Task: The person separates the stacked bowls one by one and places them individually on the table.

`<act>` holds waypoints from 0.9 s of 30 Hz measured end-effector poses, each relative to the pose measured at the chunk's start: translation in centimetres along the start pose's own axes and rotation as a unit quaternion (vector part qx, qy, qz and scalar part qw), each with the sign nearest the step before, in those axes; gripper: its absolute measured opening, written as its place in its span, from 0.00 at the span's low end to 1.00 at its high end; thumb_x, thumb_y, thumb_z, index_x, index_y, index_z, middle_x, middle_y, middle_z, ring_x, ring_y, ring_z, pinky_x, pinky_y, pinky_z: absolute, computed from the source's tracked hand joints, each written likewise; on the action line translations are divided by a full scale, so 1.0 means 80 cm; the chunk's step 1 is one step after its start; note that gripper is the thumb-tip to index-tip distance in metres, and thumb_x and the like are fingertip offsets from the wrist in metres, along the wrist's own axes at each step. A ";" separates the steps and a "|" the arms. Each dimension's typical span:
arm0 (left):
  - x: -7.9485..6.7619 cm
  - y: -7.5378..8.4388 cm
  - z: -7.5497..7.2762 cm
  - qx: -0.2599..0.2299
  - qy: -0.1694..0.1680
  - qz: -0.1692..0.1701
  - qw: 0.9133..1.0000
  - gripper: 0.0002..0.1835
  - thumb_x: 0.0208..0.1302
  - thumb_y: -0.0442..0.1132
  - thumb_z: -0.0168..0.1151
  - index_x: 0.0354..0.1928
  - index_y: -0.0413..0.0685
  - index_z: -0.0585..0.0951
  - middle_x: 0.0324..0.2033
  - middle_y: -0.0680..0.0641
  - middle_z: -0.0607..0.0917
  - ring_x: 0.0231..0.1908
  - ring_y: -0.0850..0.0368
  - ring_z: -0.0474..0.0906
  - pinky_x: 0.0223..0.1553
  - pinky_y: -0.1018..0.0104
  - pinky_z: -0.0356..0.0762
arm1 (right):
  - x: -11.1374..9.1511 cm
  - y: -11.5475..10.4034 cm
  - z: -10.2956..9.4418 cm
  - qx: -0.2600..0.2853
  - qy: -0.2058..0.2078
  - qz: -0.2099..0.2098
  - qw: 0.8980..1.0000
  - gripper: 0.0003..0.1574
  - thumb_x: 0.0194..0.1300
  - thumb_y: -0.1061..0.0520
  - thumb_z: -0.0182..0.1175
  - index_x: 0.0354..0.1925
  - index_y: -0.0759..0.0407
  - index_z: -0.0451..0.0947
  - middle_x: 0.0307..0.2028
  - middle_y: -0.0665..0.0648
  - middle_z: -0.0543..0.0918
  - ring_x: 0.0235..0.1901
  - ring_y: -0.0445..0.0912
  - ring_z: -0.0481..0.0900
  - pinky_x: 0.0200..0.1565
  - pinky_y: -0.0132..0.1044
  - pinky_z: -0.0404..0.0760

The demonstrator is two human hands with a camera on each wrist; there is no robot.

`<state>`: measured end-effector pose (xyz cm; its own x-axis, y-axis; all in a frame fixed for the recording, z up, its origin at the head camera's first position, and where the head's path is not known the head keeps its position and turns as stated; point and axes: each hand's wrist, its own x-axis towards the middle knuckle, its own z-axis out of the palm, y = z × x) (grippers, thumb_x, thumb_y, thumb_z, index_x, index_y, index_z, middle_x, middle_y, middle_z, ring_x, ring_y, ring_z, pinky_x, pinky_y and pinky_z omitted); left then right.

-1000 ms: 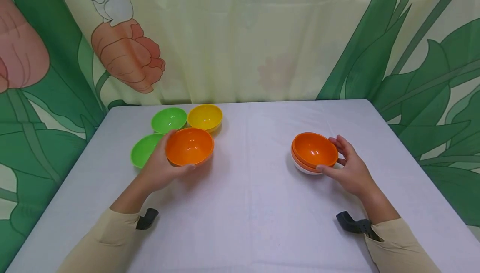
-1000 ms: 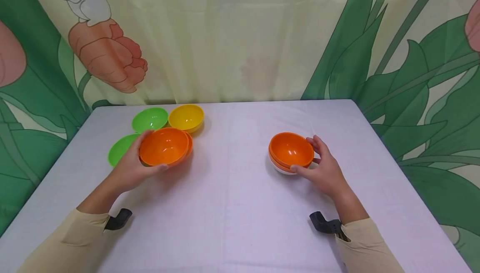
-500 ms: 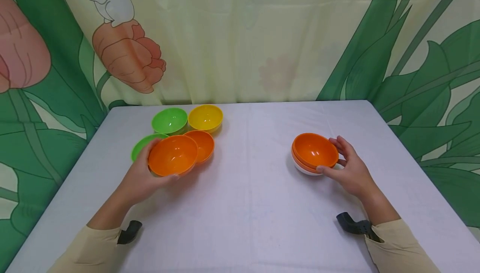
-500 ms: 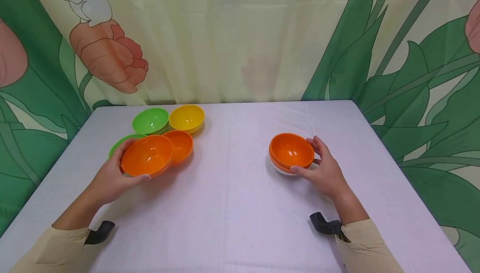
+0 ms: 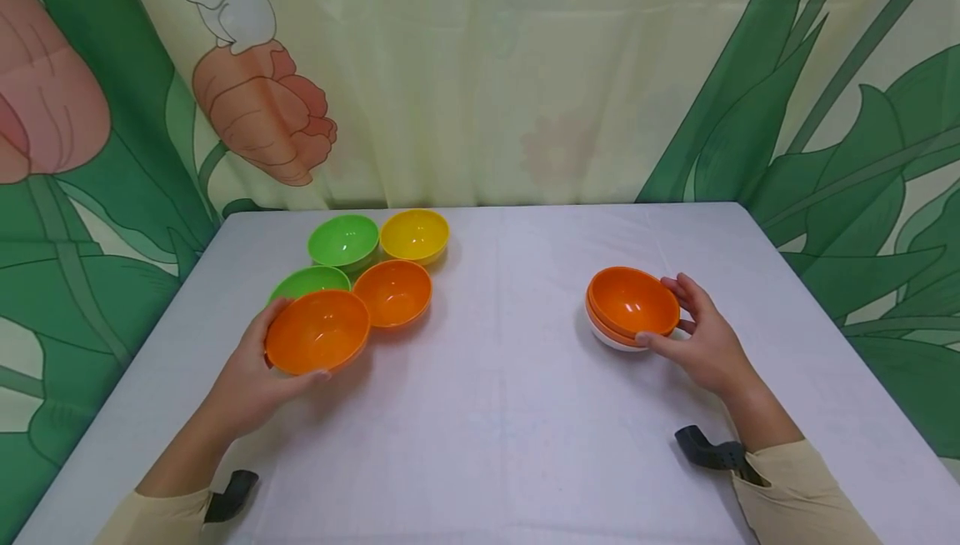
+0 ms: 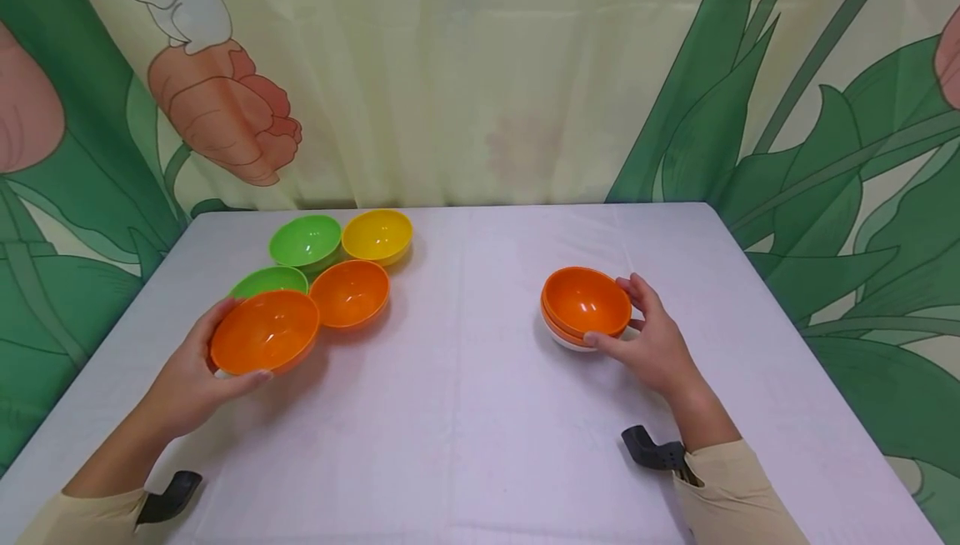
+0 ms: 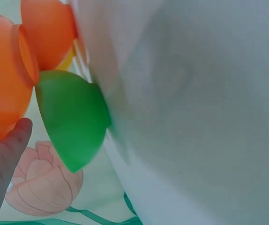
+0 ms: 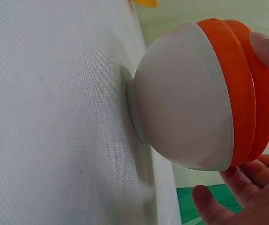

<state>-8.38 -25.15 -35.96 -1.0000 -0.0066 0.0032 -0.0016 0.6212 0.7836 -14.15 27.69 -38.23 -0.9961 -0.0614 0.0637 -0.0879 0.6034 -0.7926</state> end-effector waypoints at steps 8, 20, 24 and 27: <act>-0.014 -0.010 -0.008 0.018 0.003 -0.012 1.000 0.63 0.53 0.44 0.78 0.78 0.38 0.42 0.71 0.31 0.57 0.64 0.30 0.59 0.53 0.33 0.73 | 0.000 0.001 0.001 -0.006 0.005 -0.003 1.000 0.68 0.60 0.51 0.73 0.79 0.65 0.38 0.73 0.69 0.59 0.70 0.66 0.57 0.60 0.67 0.65; -0.032 -0.024 -0.010 0.022 -0.015 -0.046 0.999 0.64 0.52 0.45 0.79 0.78 0.37 0.41 0.71 0.29 0.56 0.64 0.30 0.59 0.56 0.33 0.71 | -0.001 0.002 0.001 -0.002 0.001 -0.007 1.000 0.68 0.60 0.51 0.73 0.79 0.64 0.38 0.73 0.68 0.59 0.70 0.65 0.57 0.61 0.66 0.65; -0.036 -0.030 -0.012 0.032 -0.025 -0.065 0.997 0.66 0.51 0.47 0.80 0.78 0.36 0.40 0.72 0.28 0.54 0.65 0.30 0.57 0.56 0.33 0.69 | -0.001 0.001 0.001 0.000 0.000 -0.006 1.000 0.68 0.60 0.50 0.73 0.79 0.64 0.38 0.73 0.68 0.59 0.70 0.65 0.57 0.61 0.66 0.65; -0.039 -0.034 -0.014 0.036 -0.031 -0.076 0.996 0.66 0.51 0.47 0.79 0.78 0.36 0.40 0.72 0.28 0.53 0.65 0.29 0.56 0.57 0.33 0.68 | -0.002 0.000 0.000 0.001 0.000 -0.005 1.000 0.68 0.60 0.50 0.73 0.79 0.65 0.37 0.73 0.68 0.59 0.70 0.66 0.57 0.61 0.66 0.65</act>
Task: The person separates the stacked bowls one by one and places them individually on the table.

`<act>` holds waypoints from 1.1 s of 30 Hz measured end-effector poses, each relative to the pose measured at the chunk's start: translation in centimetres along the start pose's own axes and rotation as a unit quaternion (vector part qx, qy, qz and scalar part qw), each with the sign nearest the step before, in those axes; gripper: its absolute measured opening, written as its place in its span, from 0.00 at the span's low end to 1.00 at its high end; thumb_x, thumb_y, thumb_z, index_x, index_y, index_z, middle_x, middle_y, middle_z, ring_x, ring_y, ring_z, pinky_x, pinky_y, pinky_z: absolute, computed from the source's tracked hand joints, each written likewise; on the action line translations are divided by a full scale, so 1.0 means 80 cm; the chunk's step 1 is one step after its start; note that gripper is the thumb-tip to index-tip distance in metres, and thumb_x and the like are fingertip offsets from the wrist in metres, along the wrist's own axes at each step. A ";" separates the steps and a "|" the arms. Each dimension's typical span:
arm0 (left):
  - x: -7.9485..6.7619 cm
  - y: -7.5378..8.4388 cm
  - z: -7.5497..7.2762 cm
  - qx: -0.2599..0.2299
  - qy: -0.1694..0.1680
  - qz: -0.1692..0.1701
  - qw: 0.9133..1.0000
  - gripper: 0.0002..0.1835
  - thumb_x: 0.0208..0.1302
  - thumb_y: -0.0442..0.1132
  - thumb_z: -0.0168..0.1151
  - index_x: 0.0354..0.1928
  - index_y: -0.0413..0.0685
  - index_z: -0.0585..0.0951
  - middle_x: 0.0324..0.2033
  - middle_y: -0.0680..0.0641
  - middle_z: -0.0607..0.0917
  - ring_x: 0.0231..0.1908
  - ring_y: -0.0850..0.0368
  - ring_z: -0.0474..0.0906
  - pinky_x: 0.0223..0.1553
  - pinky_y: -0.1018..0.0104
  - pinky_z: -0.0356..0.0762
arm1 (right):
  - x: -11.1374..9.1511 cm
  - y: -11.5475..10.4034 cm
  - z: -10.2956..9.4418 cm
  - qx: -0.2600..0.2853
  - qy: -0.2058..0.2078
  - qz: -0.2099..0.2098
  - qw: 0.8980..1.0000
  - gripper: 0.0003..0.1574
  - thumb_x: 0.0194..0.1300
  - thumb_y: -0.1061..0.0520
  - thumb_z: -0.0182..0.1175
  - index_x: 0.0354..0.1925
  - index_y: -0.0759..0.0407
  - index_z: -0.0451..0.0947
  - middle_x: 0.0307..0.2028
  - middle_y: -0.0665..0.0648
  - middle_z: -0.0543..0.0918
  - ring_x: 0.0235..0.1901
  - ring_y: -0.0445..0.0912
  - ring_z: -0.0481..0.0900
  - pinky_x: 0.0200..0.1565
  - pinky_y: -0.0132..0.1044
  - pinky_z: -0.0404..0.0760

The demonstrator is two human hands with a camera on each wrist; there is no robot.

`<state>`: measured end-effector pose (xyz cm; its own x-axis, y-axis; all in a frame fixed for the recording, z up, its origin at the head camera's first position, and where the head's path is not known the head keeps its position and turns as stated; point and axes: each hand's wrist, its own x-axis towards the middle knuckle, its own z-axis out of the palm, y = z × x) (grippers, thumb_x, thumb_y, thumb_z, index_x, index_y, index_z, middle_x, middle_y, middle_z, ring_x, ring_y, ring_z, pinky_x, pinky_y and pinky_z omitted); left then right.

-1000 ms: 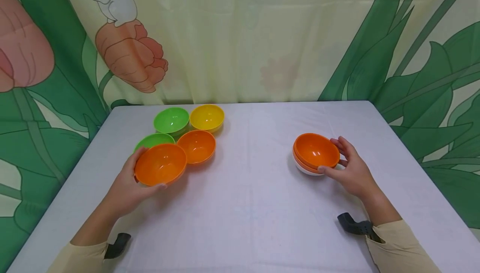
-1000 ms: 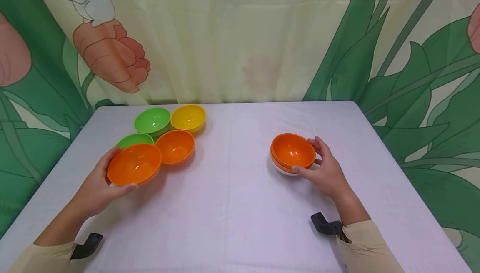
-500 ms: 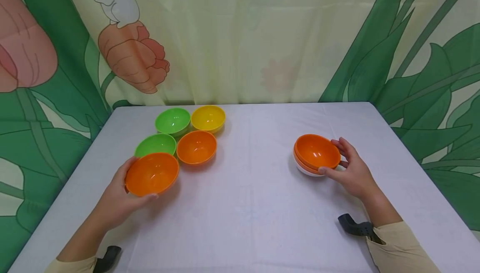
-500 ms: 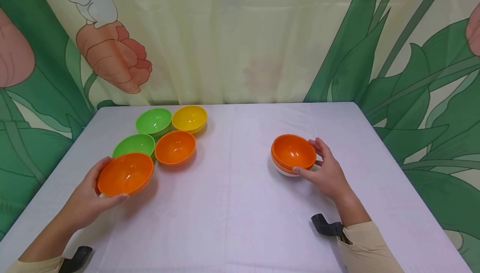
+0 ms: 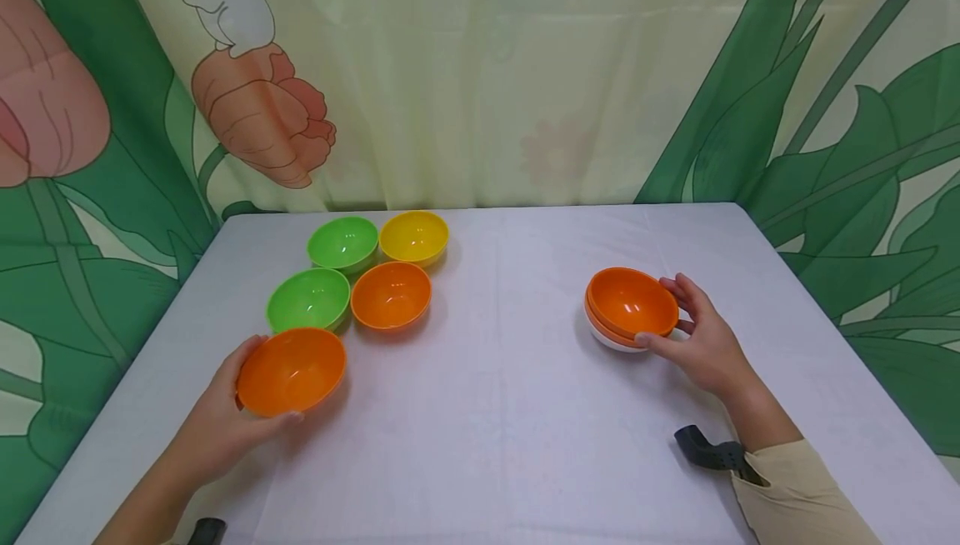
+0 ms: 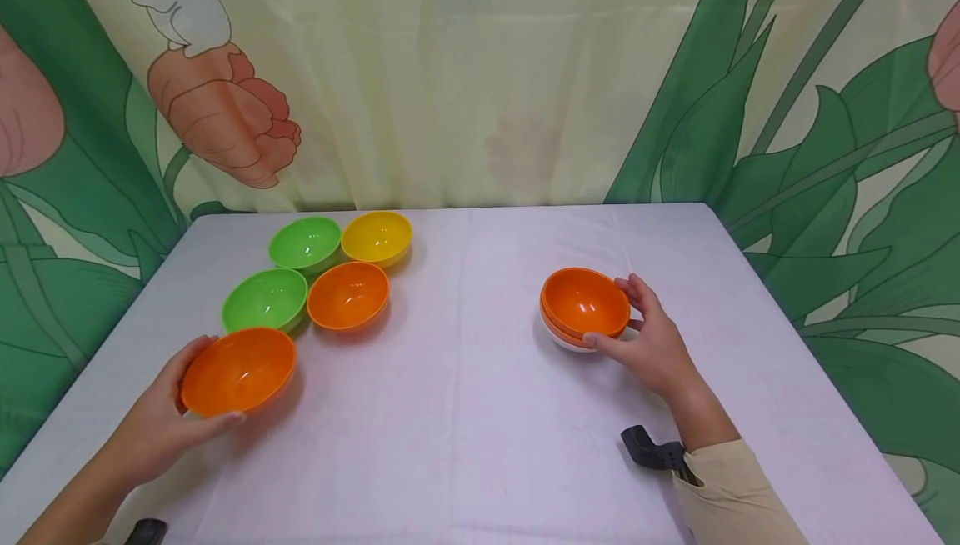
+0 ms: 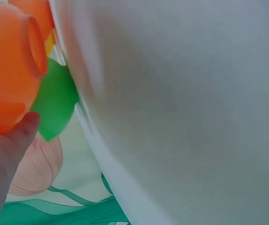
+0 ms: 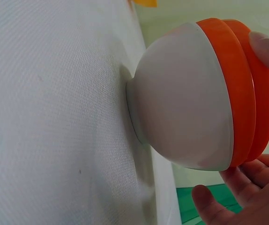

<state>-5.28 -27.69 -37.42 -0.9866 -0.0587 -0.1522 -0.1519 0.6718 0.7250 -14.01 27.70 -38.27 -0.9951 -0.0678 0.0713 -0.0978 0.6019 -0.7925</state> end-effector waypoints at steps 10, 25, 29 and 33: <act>-0.004 -0.005 -0.001 0.037 -0.026 -0.027 0.999 0.67 0.51 0.52 0.79 0.77 0.33 0.40 0.72 0.28 0.53 0.65 0.30 0.56 0.58 0.30 0.66 | -0.001 -0.001 0.000 0.002 0.000 0.001 1.000 0.68 0.60 0.51 0.73 0.79 0.65 0.37 0.73 0.69 0.58 0.70 0.66 0.57 0.61 0.67 0.64; -0.006 -0.016 -0.015 0.086 -0.031 -0.017 0.996 0.67 0.51 0.56 0.77 0.75 0.29 0.42 0.68 0.25 0.57 0.59 0.31 0.63 0.50 0.34 0.76 | 0.000 0.000 0.001 0.001 0.003 -0.002 1.000 0.68 0.60 0.52 0.73 0.79 0.65 0.38 0.73 0.69 0.59 0.70 0.66 0.57 0.61 0.67 0.65; -0.006 -0.020 -0.018 0.099 -0.029 -0.016 0.995 0.67 0.51 0.57 0.77 0.75 0.27 0.42 0.67 0.24 0.57 0.58 0.30 0.63 0.49 0.34 0.76 | 0.000 0.000 0.001 0.002 0.002 -0.002 1.000 0.68 0.60 0.51 0.73 0.79 0.65 0.37 0.73 0.69 0.59 0.70 0.66 0.57 0.61 0.67 0.64; -0.005 -0.022 -0.020 0.098 -0.027 -0.013 0.995 0.67 0.50 0.56 0.78 0.75 0.26 0.42 0.67 0.24 0.57 0.58 0.29 0.63 0.49 0.34 0.77 | 0.001 0.000 0.000 0.002 0.001 -0.001 1.000 0.68 0.60 0.51 0.73 0.79 0.65 0.37 0.73 0.69 0.58 0.70 0.66 0.56 0.61 0.67 0.64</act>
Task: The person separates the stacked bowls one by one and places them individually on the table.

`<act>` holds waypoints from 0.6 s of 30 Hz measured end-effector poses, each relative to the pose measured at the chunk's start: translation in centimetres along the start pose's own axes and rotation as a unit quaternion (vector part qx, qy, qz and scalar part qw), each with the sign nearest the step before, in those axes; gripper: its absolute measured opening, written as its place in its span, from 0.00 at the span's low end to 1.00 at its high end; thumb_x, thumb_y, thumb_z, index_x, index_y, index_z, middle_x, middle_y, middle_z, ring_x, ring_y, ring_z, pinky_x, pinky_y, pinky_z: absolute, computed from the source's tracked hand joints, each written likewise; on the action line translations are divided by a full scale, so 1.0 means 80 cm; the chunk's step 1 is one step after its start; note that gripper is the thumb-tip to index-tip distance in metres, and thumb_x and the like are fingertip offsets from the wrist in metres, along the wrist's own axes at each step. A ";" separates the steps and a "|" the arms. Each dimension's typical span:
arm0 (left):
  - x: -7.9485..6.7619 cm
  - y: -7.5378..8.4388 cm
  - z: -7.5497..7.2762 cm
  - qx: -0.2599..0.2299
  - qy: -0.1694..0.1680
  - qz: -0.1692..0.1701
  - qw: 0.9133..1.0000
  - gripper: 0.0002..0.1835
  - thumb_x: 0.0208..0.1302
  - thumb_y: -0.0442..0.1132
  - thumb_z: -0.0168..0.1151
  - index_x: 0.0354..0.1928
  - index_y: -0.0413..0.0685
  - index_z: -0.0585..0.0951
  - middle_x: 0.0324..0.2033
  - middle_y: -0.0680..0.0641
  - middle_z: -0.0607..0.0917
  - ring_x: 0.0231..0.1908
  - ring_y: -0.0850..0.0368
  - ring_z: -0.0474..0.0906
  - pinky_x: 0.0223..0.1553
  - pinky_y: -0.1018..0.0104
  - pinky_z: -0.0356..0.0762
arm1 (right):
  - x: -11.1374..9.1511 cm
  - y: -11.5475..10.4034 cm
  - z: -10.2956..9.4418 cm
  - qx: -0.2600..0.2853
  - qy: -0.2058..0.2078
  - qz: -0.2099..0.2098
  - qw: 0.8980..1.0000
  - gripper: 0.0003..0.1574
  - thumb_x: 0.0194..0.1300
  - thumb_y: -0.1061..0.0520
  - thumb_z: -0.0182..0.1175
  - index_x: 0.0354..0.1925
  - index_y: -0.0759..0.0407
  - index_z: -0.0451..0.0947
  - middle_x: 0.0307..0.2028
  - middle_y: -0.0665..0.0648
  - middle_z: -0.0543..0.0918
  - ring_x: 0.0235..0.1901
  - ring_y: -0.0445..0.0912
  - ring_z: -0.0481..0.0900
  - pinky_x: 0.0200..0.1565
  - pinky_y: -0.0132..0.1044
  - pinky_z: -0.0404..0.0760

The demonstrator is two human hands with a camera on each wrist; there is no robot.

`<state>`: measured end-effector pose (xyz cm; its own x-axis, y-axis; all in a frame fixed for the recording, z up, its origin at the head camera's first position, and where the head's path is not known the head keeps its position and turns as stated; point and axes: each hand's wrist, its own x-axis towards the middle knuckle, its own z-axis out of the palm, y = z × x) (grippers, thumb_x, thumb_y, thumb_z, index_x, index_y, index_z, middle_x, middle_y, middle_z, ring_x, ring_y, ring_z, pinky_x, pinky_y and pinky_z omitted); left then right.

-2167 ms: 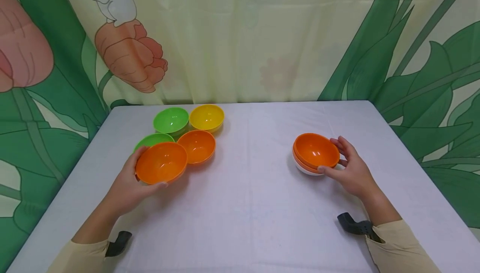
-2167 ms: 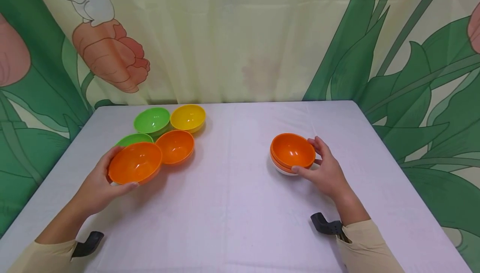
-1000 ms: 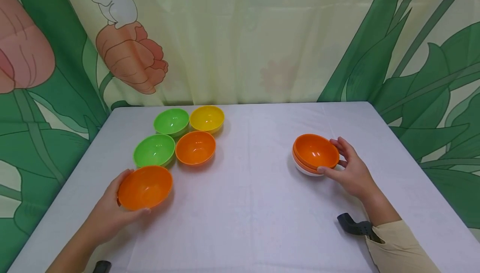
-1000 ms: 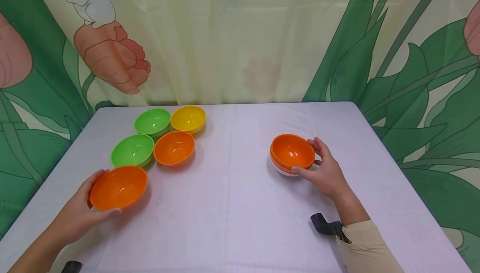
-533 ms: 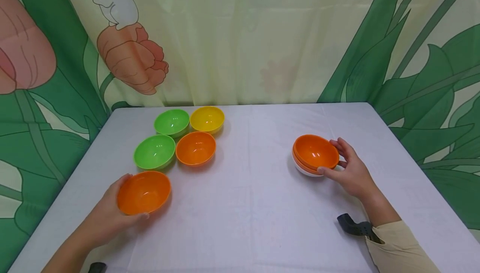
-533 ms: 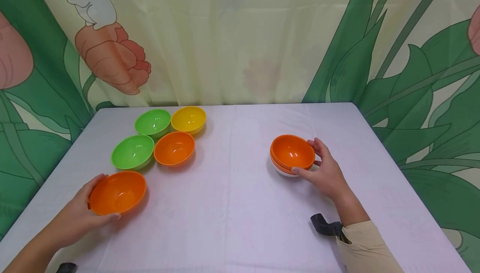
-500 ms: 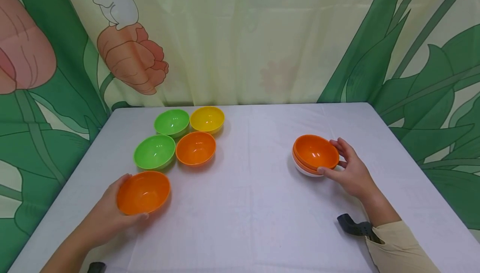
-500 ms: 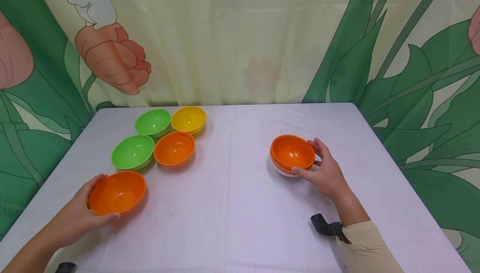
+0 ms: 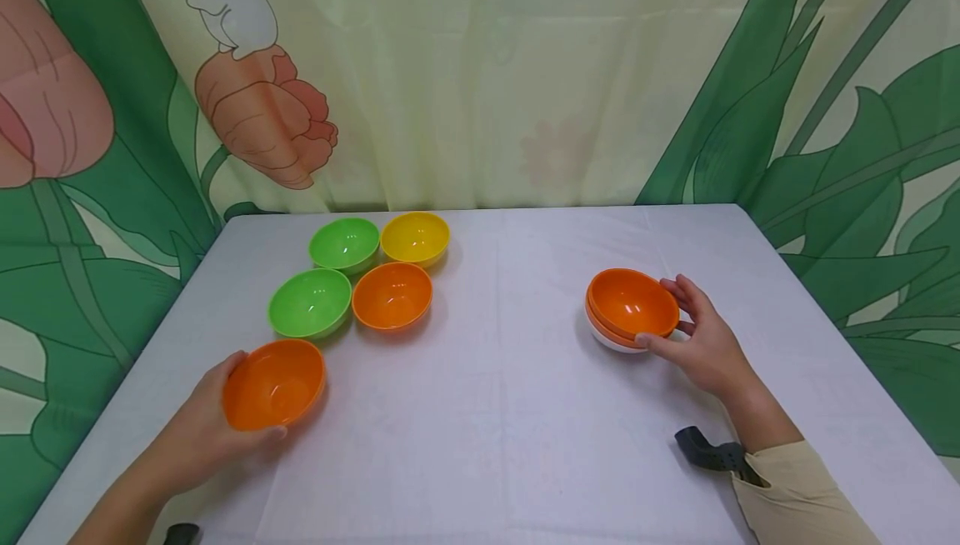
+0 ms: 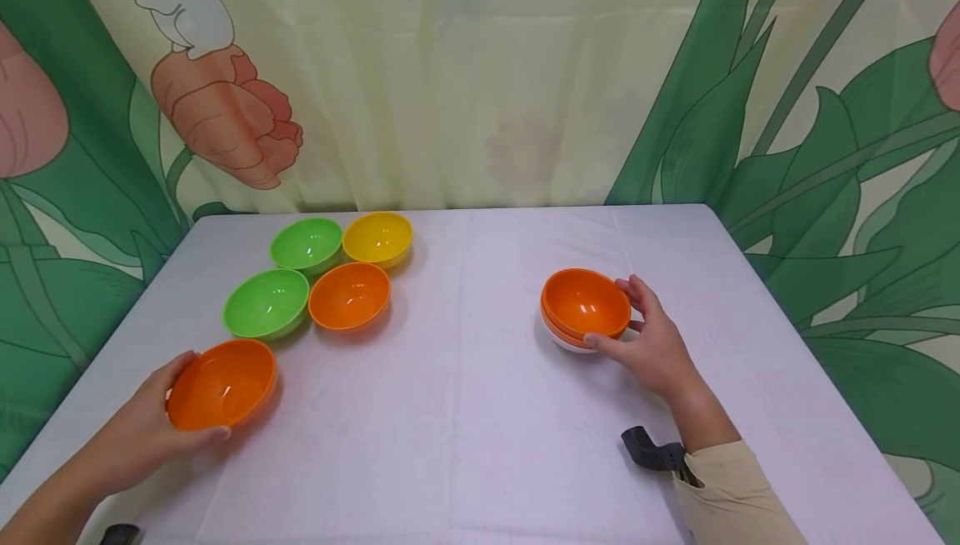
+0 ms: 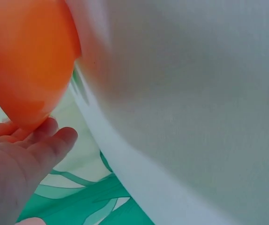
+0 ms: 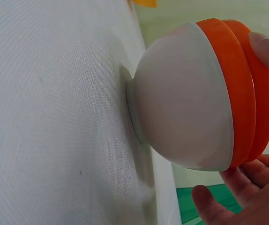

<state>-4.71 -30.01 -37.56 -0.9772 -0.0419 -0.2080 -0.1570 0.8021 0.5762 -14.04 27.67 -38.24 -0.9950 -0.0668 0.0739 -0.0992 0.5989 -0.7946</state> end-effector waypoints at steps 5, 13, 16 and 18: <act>0.000 0.000 0.000 0.000 0.000 0.007 1.000 0.67 0.51 0.55 0.77 0.74 0.25 0.43 0.66 0.24 0.57 0.58 0.30 0.64 0.50 0.34 0.76 | 0.000 0.000 0.000 -0.004 0.000 -0.001 1.000 0.68 0.60 0.51 0.73 0.79 0.65 0.37 0.73 0.68 0.59 0.70 0.66 0.57 0.61 0.66 0.66; 0.003 0.003 -0.003 0.012 -0.006 0.006 1.000 0.69 0.50 0.57 0.78 0.74 0.25 0.40 0.67 0.23 0.55 0.58 0.29 0.63 0.49 0.34 0.76 | -0.001 0.000 -0.001 -0.009 0.000 -0.004 1.000 0.67 0.61 0.50 0.73 0.78 0.66 0.38 0.73 0.67 0.59 0.70 0.65 0.57 0.62 0.62 0.68; 0.001 0.011 -0.008 0.022 -0.003 0.003 1.000 0.71 0.49 0.59 0.78 0.75 0.27 0.38 0.68 0.22 0.53 0.60 0.27 0.60 0.50 0.30 0.73 | -0.001 -0.001 -0.001 -0.007 -0.001 -0.004 1.000 0.67 0.61 0.50 0.73 0.78 0.66 0.38 0.73 0.68 0.59 0.70 0.65 0.57 0.61 0.64 0.67; -0.001 0.021 -0.012 0.025 0.009 0.009 1.000 0.72 0.48 0.59 0.78 0.76 0.30 0.38 0.69 0.22 0.51 0.61 0.26 0.58 0.50 0.27 0.71 | -0.001 -0.001 -0.001 -0.005 -0.001 -0.004 1.000 0.67 0.61 0.50 0.73 0.78 0.66 0.38 0.73 0.68 0.59 0.70 0.65 0.57 0.61 0.65 0.66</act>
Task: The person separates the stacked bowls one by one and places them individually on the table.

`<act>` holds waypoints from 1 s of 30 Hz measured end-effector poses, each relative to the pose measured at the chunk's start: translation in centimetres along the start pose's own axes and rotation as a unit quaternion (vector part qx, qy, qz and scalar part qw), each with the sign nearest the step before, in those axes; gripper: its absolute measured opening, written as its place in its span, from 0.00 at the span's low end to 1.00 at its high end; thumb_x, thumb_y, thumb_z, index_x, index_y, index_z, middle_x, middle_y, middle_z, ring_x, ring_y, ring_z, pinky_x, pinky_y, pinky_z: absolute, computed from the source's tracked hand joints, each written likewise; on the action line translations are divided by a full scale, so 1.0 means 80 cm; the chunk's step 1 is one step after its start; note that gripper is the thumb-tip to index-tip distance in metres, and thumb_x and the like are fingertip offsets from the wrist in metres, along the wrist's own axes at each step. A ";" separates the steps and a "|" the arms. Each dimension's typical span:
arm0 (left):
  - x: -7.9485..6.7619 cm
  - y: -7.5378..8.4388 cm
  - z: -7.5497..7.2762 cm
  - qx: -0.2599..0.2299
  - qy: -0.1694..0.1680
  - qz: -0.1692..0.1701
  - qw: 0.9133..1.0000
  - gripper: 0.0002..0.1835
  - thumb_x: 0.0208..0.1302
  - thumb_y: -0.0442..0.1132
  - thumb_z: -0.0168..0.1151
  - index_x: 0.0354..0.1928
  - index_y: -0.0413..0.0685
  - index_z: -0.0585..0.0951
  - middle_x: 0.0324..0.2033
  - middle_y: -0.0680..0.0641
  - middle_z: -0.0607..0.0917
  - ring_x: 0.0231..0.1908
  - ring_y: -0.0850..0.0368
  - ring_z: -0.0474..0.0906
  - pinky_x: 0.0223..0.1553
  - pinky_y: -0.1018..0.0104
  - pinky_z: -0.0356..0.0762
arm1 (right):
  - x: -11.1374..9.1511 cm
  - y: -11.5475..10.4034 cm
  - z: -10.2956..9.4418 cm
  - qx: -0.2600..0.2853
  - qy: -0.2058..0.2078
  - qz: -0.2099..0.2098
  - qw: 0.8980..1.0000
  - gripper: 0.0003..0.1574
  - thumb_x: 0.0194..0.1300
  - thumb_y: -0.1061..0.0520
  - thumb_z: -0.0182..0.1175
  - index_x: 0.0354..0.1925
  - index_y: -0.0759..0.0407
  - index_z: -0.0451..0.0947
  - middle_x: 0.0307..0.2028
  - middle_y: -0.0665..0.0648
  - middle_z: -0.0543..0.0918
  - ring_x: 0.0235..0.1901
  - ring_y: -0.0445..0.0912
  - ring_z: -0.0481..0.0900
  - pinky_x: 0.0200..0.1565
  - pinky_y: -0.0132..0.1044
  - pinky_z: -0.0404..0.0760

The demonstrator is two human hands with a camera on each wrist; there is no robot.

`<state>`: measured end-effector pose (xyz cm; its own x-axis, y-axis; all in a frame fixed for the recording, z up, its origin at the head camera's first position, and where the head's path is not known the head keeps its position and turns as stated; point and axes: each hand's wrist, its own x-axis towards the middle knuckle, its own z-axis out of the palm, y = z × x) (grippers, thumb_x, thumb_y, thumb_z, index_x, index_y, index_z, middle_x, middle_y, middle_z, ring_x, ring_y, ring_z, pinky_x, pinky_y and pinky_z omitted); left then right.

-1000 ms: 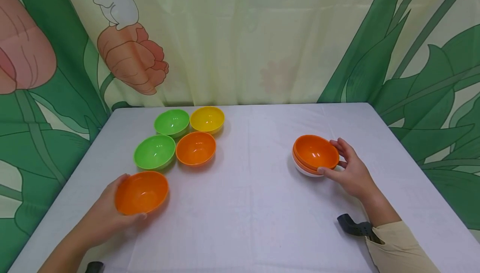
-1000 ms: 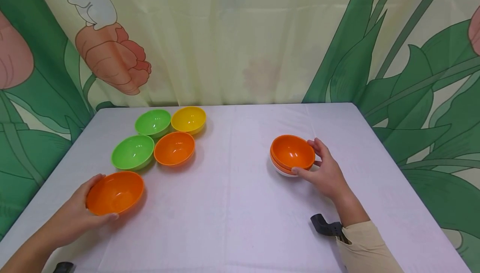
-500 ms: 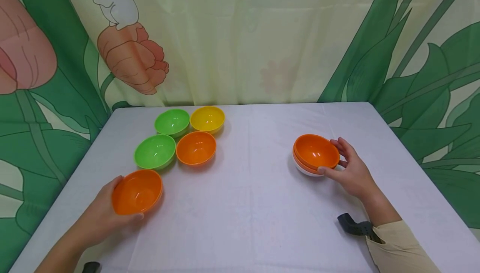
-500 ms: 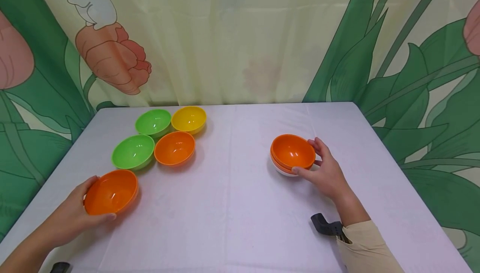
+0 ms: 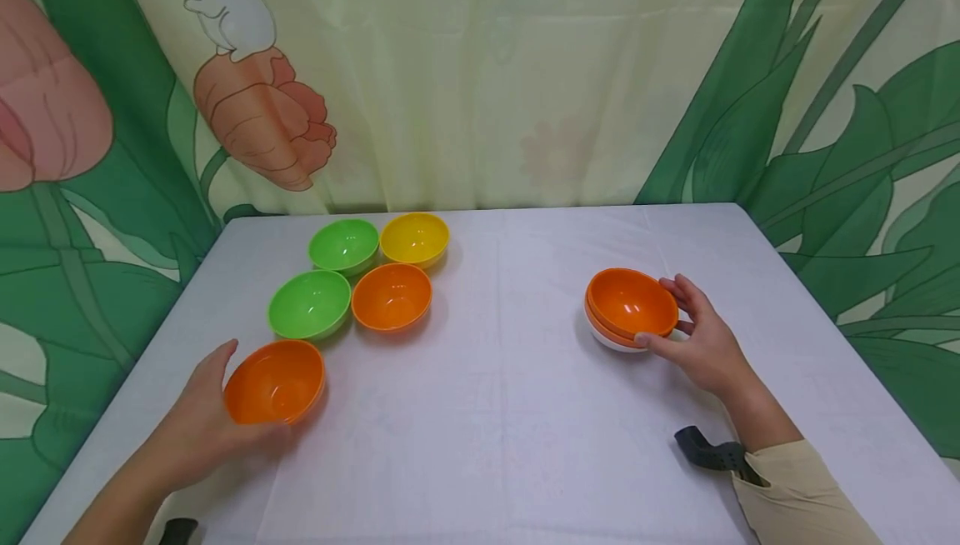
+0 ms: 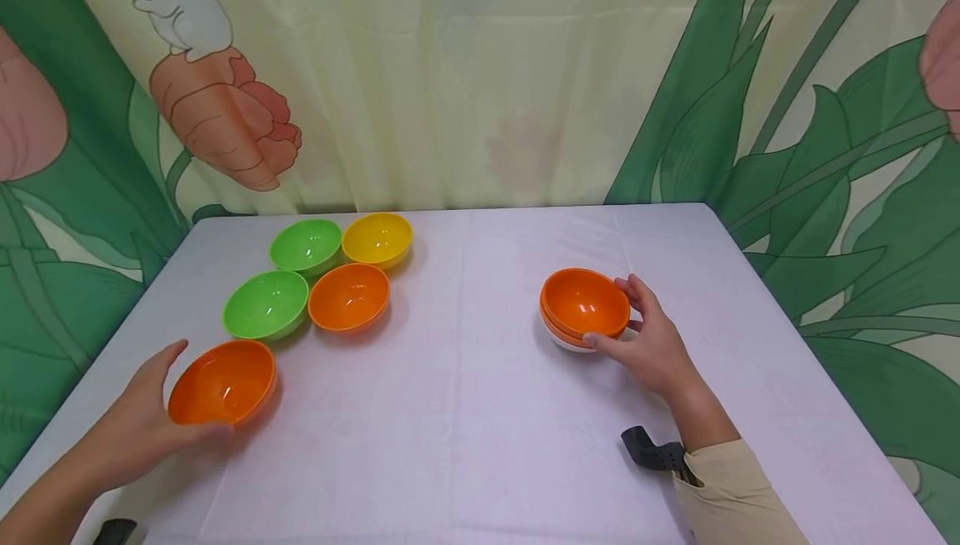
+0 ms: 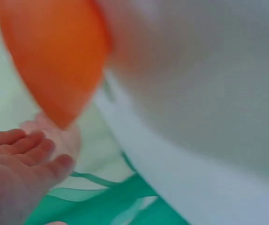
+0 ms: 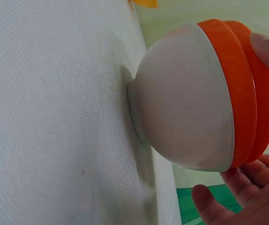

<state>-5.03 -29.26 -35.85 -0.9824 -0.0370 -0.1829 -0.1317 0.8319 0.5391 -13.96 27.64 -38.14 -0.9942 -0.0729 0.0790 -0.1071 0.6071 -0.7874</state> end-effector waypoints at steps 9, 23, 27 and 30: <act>0.005 0.092 -0.003 -0.037 0.043 0.118 0.991 0.69 0.44 0.57 0.82 0.78 0.43 0.46 0.73 0.33 0.55 0.67 0.31 0.57 0.55 0.27 0.67 | 0.000 0.002 0.000 -0.001 -0.003 0.010 1.000 0.67 0.61 0.49 0.72 0.79 0.65 0.38 0.75 0.68 0.56 0.69 0.66 0.58 0.62 0.65 0.65; 0.064 0.222 0.055 -0.103 -0.021 0.289 0.952 0.63 0.46 0.52 0.83 0.77 0.46 0.53 0.75 0.45 0.57 0.73 0.45 0.55 0.69 0.43 0.58 | 0.000 0.003 0.001 0.013 -0.010 0.047 0.999 0.73 0.57 0.48 0.76 0.79 0.66 0.35 0.74 0.72 0.54 0.67 0.69 0.59 0.61 0.66 0.67; 0.085 0.256 0.074 -0.103 -0.055 0.299 0.947 0.61 0.47 0.54 0.82 0.77 0.46 0.53 0.75 0.45 0.58 0.73 0.48 0.56 0.69 0.46 0.59 | -0.001 0.005 0.002 0.014 -0.009 0.047 0.999 0.73 0.57 0.48 0.75 0.78 0.66 0.35 0.73 0.73 0.55 0.67 0.69 0.59 0.61 0.66 0.67; 0.099 0.279 0.087 -0.093 -0.087 0.291 0.948 0.61 0.48 0.55 0.80 0.78 0.47 0.53 0.75 0.47 0.58 0.72 0.49 0.57 0.70 0.50 0.59 | -0.002 0.005 0.004 0.016 -0.010 0.044 0.999 0.73 0.57 0.47 0.75 0.78 0.66 0.35 0.73 0.73 0.56 0.67 0.69 0.60 0.61 0.66 0.67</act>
<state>-14.86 -7.16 -31.02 -0.8610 0.5044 0.0654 0.3892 0.5706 0.7232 -13.83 27.69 -38.67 -0.9994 -0.0357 -0.0028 -0.0187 0.5860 -0.8101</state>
